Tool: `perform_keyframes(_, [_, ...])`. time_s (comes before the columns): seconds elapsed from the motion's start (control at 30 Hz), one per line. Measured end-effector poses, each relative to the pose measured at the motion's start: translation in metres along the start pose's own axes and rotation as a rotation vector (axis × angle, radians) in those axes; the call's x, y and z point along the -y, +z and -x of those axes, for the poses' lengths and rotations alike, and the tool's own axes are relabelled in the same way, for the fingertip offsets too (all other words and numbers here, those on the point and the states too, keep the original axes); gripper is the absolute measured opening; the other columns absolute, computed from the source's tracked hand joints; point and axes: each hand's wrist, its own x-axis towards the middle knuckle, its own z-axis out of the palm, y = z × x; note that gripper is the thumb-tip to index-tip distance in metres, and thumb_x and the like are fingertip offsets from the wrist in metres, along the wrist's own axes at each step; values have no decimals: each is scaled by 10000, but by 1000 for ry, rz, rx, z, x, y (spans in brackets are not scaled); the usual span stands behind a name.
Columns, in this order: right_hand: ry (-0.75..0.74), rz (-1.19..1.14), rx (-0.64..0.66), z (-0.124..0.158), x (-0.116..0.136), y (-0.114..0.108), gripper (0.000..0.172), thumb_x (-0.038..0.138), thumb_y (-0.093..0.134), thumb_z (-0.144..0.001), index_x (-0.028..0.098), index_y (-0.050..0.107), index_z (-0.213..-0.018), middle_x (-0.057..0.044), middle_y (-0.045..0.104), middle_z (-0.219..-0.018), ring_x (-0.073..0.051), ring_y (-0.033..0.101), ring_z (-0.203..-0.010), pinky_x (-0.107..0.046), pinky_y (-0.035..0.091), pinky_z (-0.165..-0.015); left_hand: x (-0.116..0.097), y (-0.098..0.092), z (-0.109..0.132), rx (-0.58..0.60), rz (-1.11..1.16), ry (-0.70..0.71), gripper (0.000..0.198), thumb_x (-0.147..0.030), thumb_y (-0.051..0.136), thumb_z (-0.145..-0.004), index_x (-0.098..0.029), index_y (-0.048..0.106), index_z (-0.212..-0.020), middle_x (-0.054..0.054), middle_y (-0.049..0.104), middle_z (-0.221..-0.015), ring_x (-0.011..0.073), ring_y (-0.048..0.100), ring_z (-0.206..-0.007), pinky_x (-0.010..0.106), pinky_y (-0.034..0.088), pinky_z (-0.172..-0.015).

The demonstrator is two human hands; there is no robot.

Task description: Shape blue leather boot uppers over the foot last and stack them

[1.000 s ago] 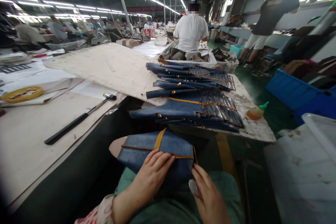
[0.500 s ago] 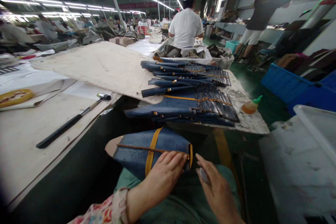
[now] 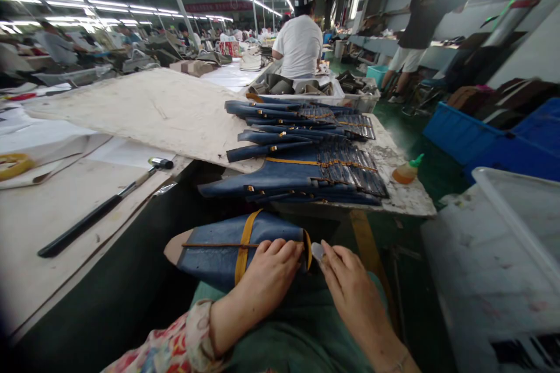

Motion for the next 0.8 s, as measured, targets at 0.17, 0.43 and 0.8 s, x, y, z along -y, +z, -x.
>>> perform_keyframes(0.17, [-146,18,-21,-8,7,5,334,308,407,-931,220,573,-1207,-80,607,-1088,-198,567,-1020,-335,503,-874,4,-6,1,11,39,3,244,-209,405,-918,-160,511,-1132,40,571,-1007,205,501,-891,367,422,-727])
perform_keyframes(0.43, [-219,75,-11,-16,23,11,303,222,413,-918,176,603,-1150,-86,622,-1030,-199,572,-957,-331,529,-813,16,0,26,-92,73,-73,345,-208,338,-952,-142,454,-1270,55,573,-1169,219,482,-1062,354,397,-905])
perform_keyframes(0.8, [-325,96,45,-31,66,35,312,126,404,-899,142,587,-1150,-93,631,-1022,-200,571,-945,-324,545,-794,40,2,58,-96,54,-147,395,-150,407,-908,-157,443,-1301,57,568,-1227,205,480,-1122,366,346,-1020])
